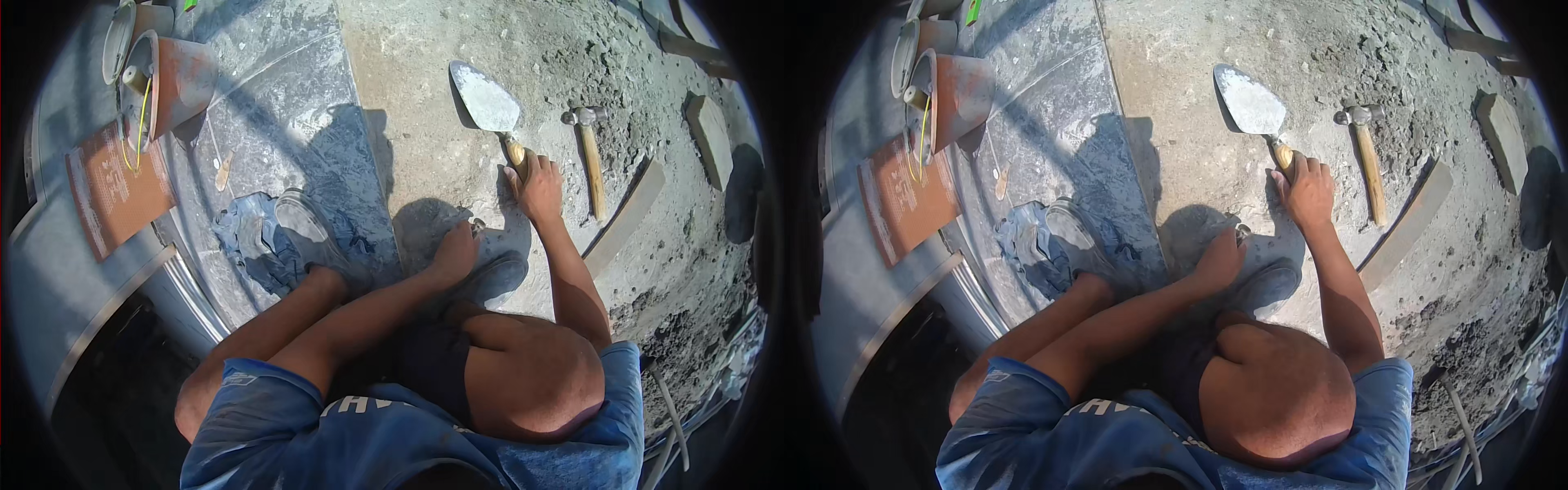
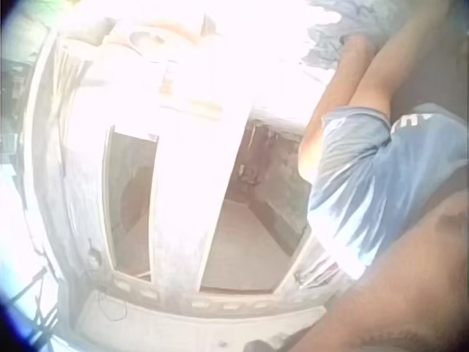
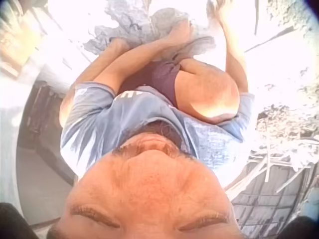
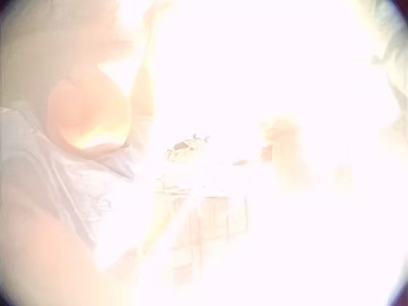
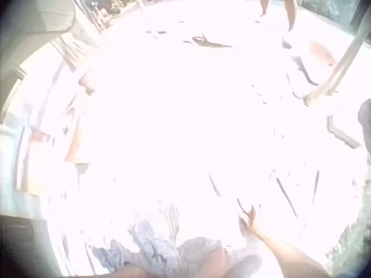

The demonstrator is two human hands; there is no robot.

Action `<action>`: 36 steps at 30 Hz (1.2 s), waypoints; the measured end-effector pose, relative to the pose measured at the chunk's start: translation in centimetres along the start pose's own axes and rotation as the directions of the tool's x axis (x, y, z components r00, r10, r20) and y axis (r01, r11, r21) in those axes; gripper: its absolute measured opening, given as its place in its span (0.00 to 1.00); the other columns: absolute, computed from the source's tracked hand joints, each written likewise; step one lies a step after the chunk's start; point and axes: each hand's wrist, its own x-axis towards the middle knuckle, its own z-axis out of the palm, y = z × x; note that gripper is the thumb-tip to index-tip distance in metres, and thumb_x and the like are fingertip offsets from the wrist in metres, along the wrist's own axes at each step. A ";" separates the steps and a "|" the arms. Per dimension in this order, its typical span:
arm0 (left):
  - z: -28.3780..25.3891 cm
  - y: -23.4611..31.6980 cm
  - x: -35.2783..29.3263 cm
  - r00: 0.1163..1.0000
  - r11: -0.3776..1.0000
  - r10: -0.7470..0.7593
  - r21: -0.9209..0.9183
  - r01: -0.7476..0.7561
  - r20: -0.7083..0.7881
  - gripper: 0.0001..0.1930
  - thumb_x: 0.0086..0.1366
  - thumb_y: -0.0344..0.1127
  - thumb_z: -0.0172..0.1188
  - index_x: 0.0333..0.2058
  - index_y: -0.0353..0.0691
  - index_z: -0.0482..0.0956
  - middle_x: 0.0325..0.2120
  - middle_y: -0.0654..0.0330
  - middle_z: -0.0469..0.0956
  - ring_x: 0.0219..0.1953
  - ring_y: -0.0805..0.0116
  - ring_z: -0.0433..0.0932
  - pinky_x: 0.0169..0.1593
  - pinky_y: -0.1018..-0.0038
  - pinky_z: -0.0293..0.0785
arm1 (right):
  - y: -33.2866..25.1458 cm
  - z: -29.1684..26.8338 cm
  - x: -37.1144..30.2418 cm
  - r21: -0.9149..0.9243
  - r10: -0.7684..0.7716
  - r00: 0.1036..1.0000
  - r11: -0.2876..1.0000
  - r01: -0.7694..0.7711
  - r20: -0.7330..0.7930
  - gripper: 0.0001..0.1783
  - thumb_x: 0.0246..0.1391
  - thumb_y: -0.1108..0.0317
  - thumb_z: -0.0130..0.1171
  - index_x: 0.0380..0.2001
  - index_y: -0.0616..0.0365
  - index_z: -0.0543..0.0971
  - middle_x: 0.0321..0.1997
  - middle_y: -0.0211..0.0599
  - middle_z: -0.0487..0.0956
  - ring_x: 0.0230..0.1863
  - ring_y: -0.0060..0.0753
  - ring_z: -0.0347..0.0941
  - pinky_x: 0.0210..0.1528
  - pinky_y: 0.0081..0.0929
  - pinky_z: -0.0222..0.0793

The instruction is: Measure and test fit a metal trim piece against a concrete wall edge during renovation.

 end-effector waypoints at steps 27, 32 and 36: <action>-12.2 3.0 -0.8 0.826 0.853 0.195 0.324 -0.409 0.529 0.20 0.60 0.49 0.60 0.38 0.36 0.81 0.34 0.46 0.82 0.39 0.44 0.82 0.45 0.56 0.77 | -7.9 -11.0 12.2 -0.363 -0.436 0.844 0.766 0.530 0.312 0.27 0.64 0.37 0.39 0.52 0.39 0.74 0.32 0.40 0.83 0.38 0.43 0.82 0.38 0.42 0.77; -13.2 3.1 0.3 0.802 0.813 0.289 0.308 -0.494 0.523 0.19 0.61 0.48 0.60 0.37 0.34 0.80 0.31 0.46 0.82 0.39 0.46 0.81 0.43 0.56 0.77 | -7.5 -6.1 13.9 -0.402 -0.495 0.716 0.601 0.691 0.492 0.29 0.62 0.34 0.40 0.55 0.38 0.73 0.34 0.39 0.83 0.40 0.43 0.82 0.40 0.42 0.78; -16.8 1.9 1.6 0.891 0.840 0.328 0.334 -0.428 0.315 0.17 0.61 0.46 0.61 0.34 0.35 0.77 0.28 0.48 0.80 0.36 0.47 0.81 0.39 0.55 0.75 | -10.5 -12.8 20.6 -0.426 -0.388 0.902 0.795 0.432 0.189 0.28 0.65 0.37 0.36 0.47 0.46 0.75 0.32 0.41 0.83 0.36 0.46 0.82 0.34 0.42 0.78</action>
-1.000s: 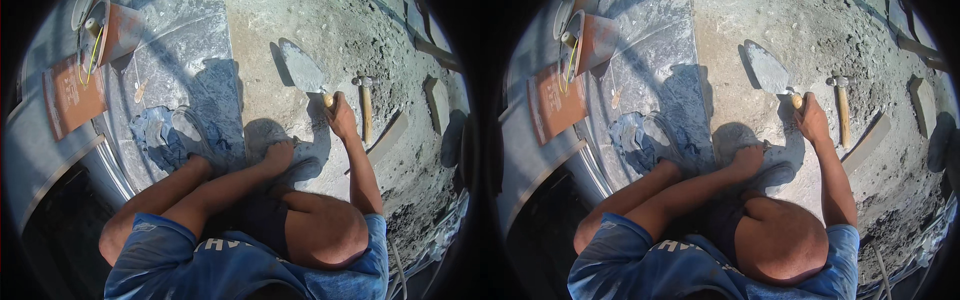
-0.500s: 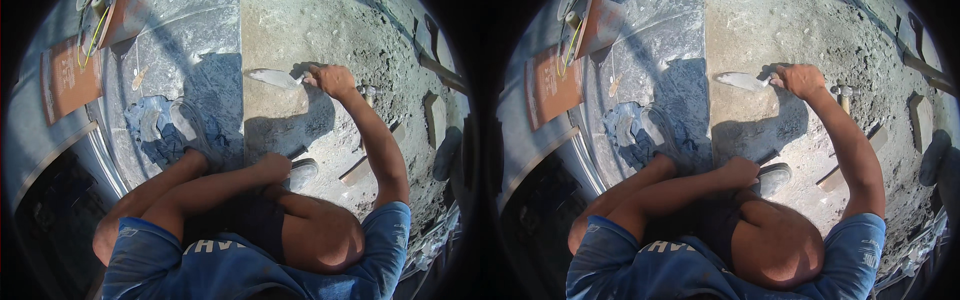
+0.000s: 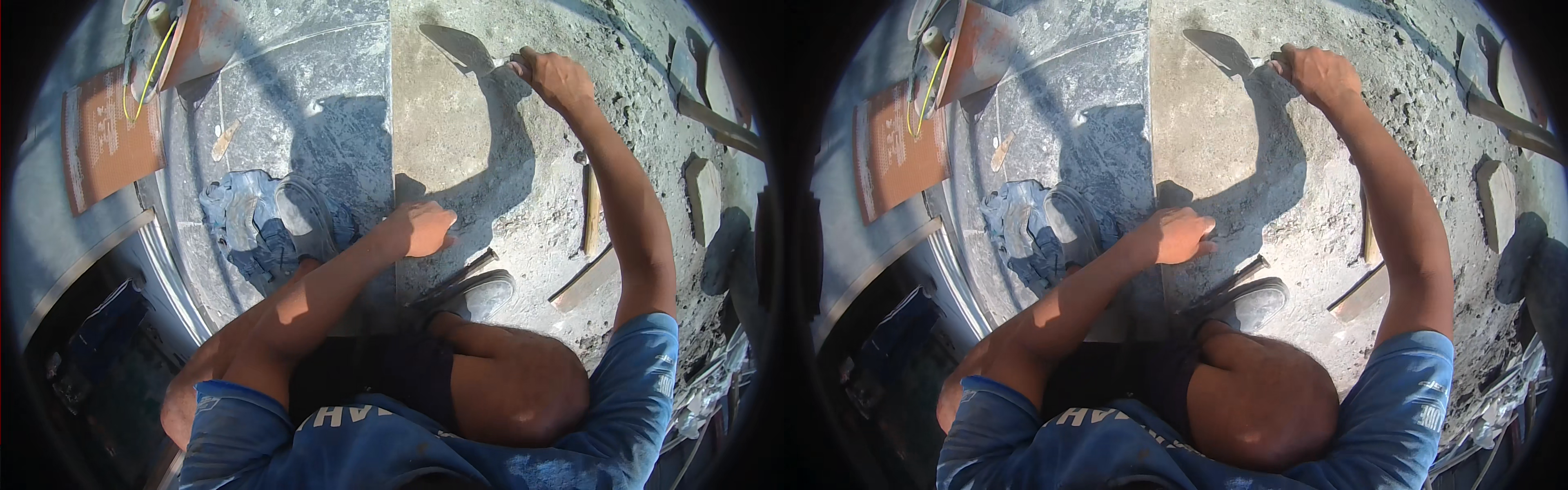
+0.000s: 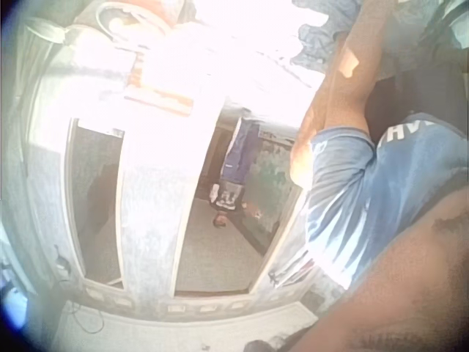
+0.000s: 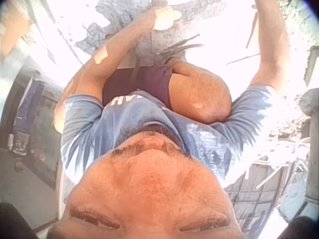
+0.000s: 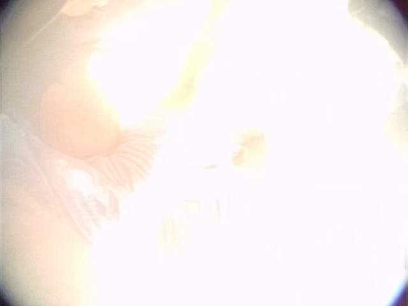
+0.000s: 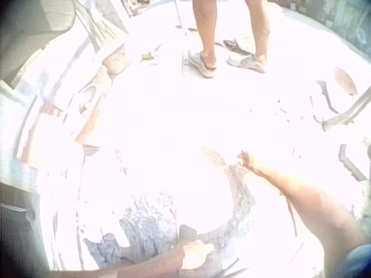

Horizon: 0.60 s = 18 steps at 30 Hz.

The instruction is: Measure and test fit a metal trim piece against a concrete wall edge during renovation.

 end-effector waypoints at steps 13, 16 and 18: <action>0.2 -9.8 1.7 0.460 0.954 0.159 0.256 0.157 -0.874 0.21 0.54 0.38 0.65 0.45 0.37 0.71 0.47 0.48 0.69 0.51 0.46 0.67 0.54 0.52 0.61 | -4.3 1.8 -2.8 0.435 0.326 0.930 0.822 -0.368 0.170 0.26 0.67 0.45 0.42 0.50 0.57 0.70 0.41 0.58 0.80 0.45 0.60 0.78 0.46 0.49 0.74; 0.6 -10.3 1.6 0.457 0.948 0.150 0.259 0.185 -0.877 0.22 0.55 0.38 0.64 0.46 0.36 0.71 0.47 0.48 0.69 0.51 0.45 0.68 0.55 0.51 0.61 | -9.7 6.2 -2.6 0.780 0.170 0.985 0.614 -0.125 0.024 0.23 0.65 0.54 0.46 0.50 0.64 0.64 0.39 0.66 0.79 0.44 0.66 0.76 0.48 0.53 0.71; 0.6 -10.1 2.0 0.456 0.951 0.156 0.258 0.171 -0.876 0.22 0.56 0.38 0.64 0.46 0.36 0.71 0.47 0.48 0.69 0.51 0.45 0.68 0.55 0.51 0.61 | -13.3 7.2 -1.6 0.815 0.082 0.994 0.568 -0.111 0.079 0.24 0.64 0.56 0.48 0.53 0.64 0.62 0.39 0.68 0.78 0.44 0.69 0.75 0.48 0.55 0.70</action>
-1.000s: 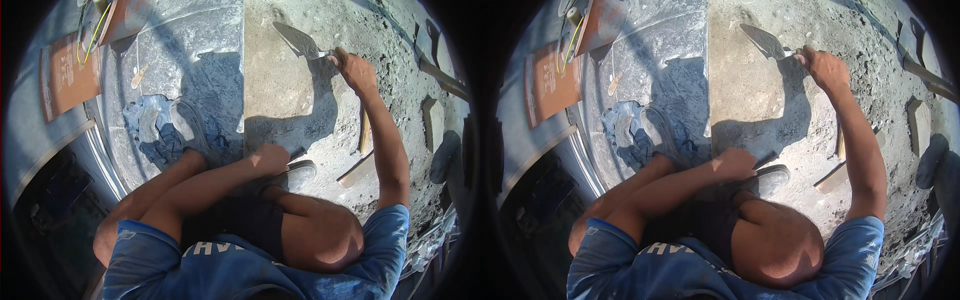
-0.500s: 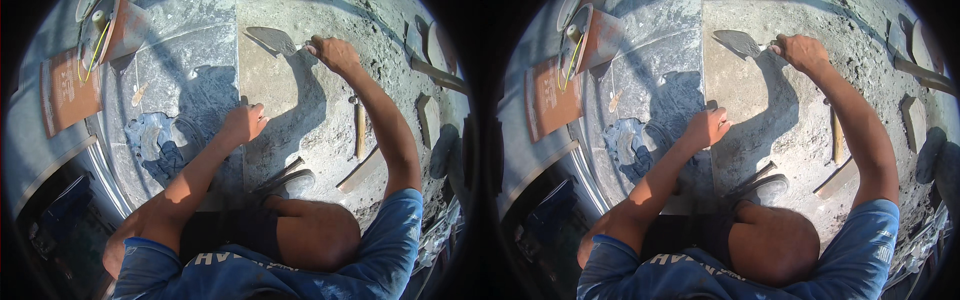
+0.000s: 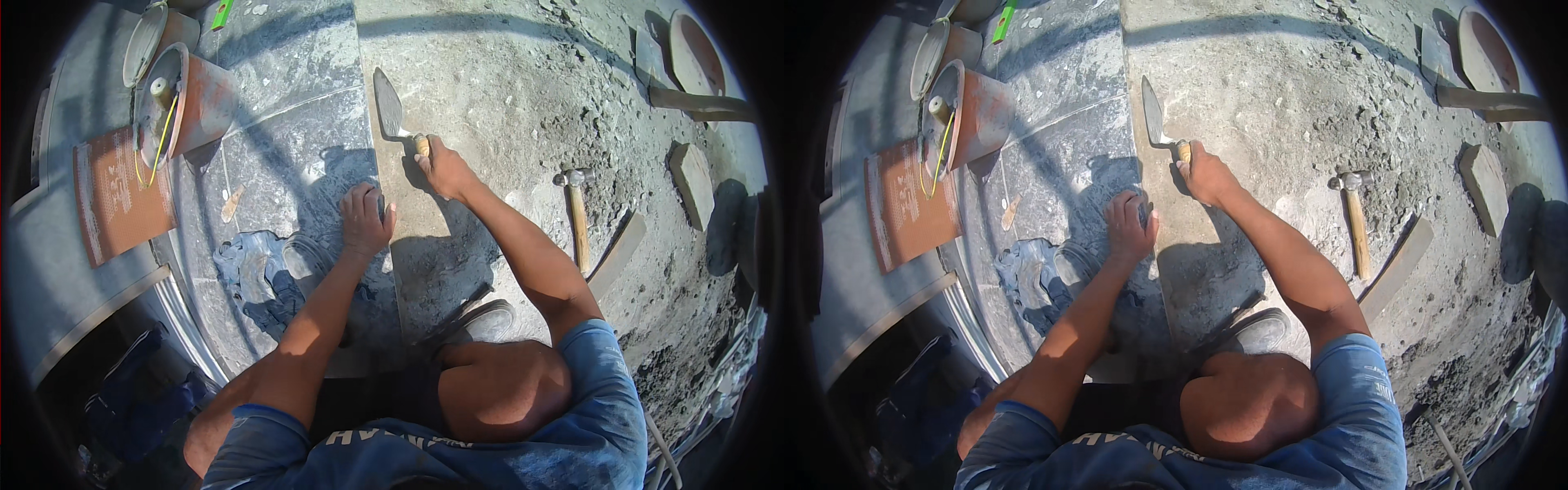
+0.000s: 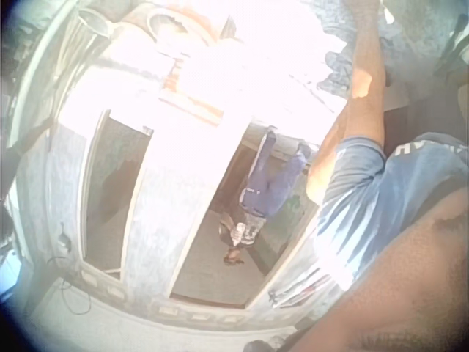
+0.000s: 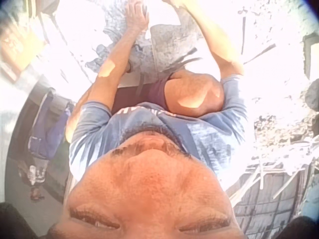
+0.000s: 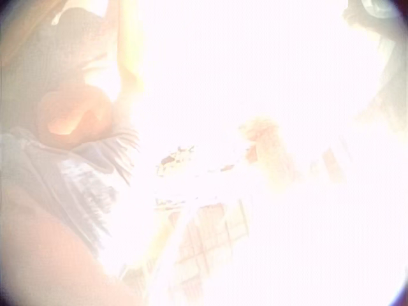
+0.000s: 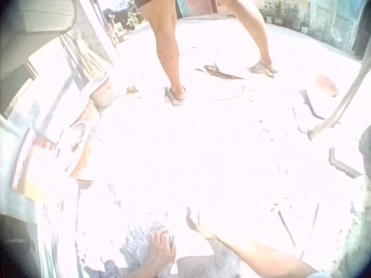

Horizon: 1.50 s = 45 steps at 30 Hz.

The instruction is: Measure and test fit a metal trim piece against a concrete wall edge during renovation.

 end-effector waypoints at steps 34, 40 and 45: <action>-7.9 -8.9 5.4 0.983 0.996 0.038 -0.073 -0.052 -0.182 0.13 0.66 0.34 0.52 0.44 0.31 0.71 0.42 0.43 0.73 0.47 0.43 0.72 0.54 0.57 0.66 | 7.5 1.8 -14.2 0.190 0.412 0.871 0.909 -0.371 -0.269 0.30 0.60 0.59 0.54 0.63 0.53 0.59 0.37 0.63 0.80 0.43 0.67 0.76 0.45 0.55 0.71; -9.3 -11.0 8.4 0.996 0.997 0.060 -0.037 -0.062 -0.068 0.13 0.66 0.34 0.56 0.43 0.30 0.72 0.41 0.42 0.74 0.44 0.44 0.74 0.50 0.60 0.69 | 2.8 6.0 -17.5 0.142 0.278 0.960 0.952 -0.273 -0.018 0.31 0.60 0.56 0.55 0.63 0.53 0.60 0.36 0.65 0.79 0.43 0.66 0.77 0.45 0.55 0.71; -11.4 -6.6 11.3 0.957 0.954 0.287 -0.100 -0.282 0.040 0.12 0.65 0.32 0.58 0.43 0.30 0.73 0.39 0.43 0.75 0.42 0.43 0.74 0.48 0.60 0.70 | 5.7 5.7 -18.1 -0.086 0.246 0.962 0.968 -0.236 0.121 0.29 0.59 0.55 0.56 0.60 0.48 0.62 0.36 0.63 0.80 0.42 0.64 0.78 0.45 0.55 0.71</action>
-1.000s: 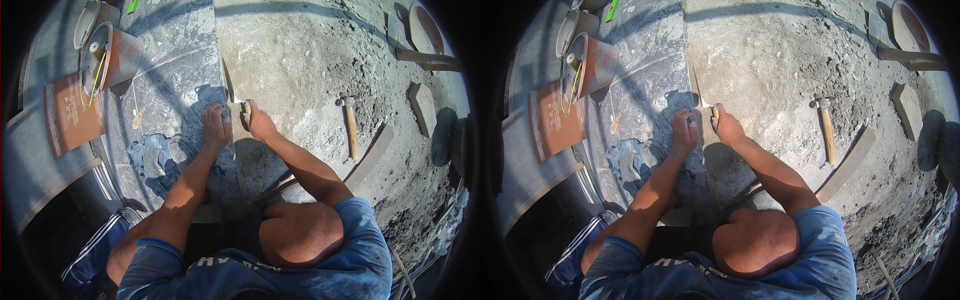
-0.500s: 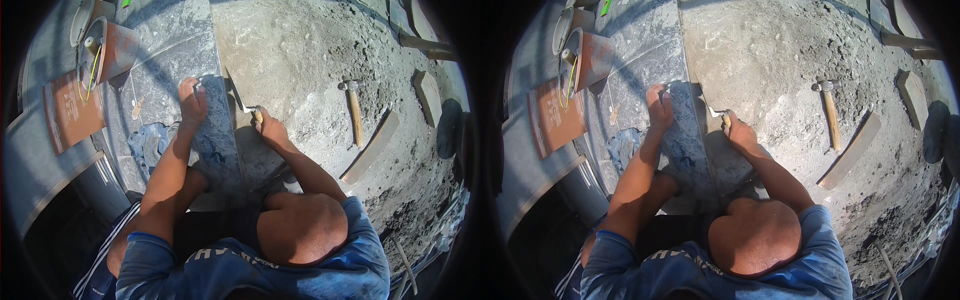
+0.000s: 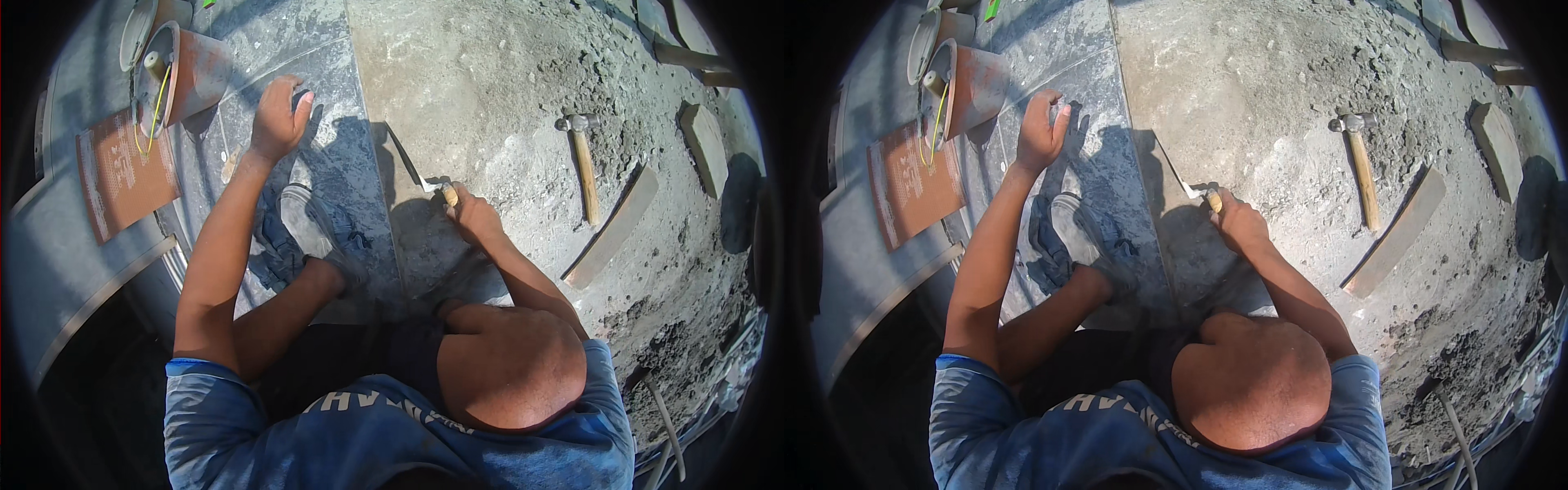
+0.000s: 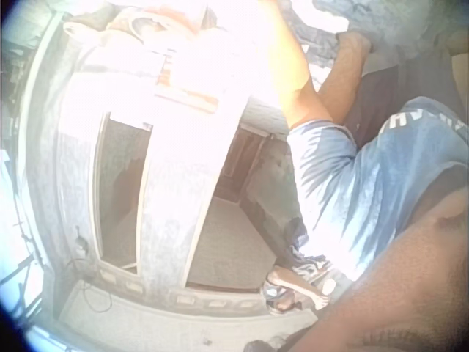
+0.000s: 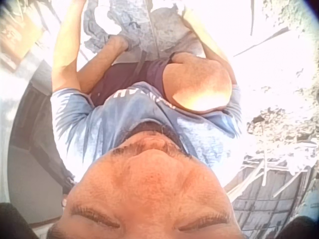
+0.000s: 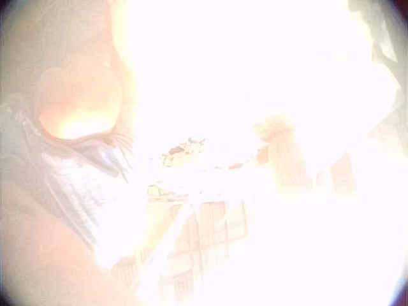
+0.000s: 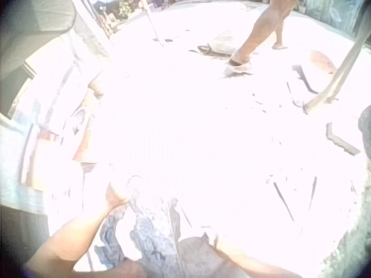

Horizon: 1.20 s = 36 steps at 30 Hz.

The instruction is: Measure and test fit a metal trim piece against a concrete wall edge during renovation.

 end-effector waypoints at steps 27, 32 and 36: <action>-3.9 1.8 1.1 0.823 0.985 0.140 0.009 -0.174 0.551 0.19 0.60 0.32 0.63 0.48 0.31 0.71 0.41 0.42 0.75 0.44 0.41 0.75 0.48 0.58 0.72 | 17.3 -11.0 -6.8 0.371 0.391 0.390 0.920 -0.130 -0.834 0.23 0.61 0.52 0.56 0.50 0.60 0.76 0.41 0.51 0.77 0.42 0.54 0.74 0.48 0.43 0.69; -8.3 -0.4 0.3 0.740 0.976 -0.163 0.217 0.023 0.652 0.22 0.59 0.33 0.64 0.51 0.33 0.69 0.42 0.43 0.74 0.43 0.41 0.75 0.47 0.58 0.71 | 28.3 -7.5 -10.8 0.485 0.811 0.226 0.519 -0.704 -0.539 0.55 0.40 0.37 0.70 0.62 0.66 0.65 0.56 0.62 0.73 0.59 0.58 0.70 0.59 0.46 0.66; -10.9 -0.4 1.8 0.771 0.948 0.125 0.154 -0.279 0.624 0.23 0.59 0.32 0.63 0.51 0.35 0.67 0.40 0.45 0.73 0.42 0.42 0.73 0.47 0.57 0.70 | 32.8 -7.1 -12.6 0.729 0.790 0.433 0.590 -0.346 -0.434 0.44 0.38 0.47 0.77 0.49 0.72 0.74 0.46 0.54 0.81 0.44 0.47 0.80 0.47 0.36 0.74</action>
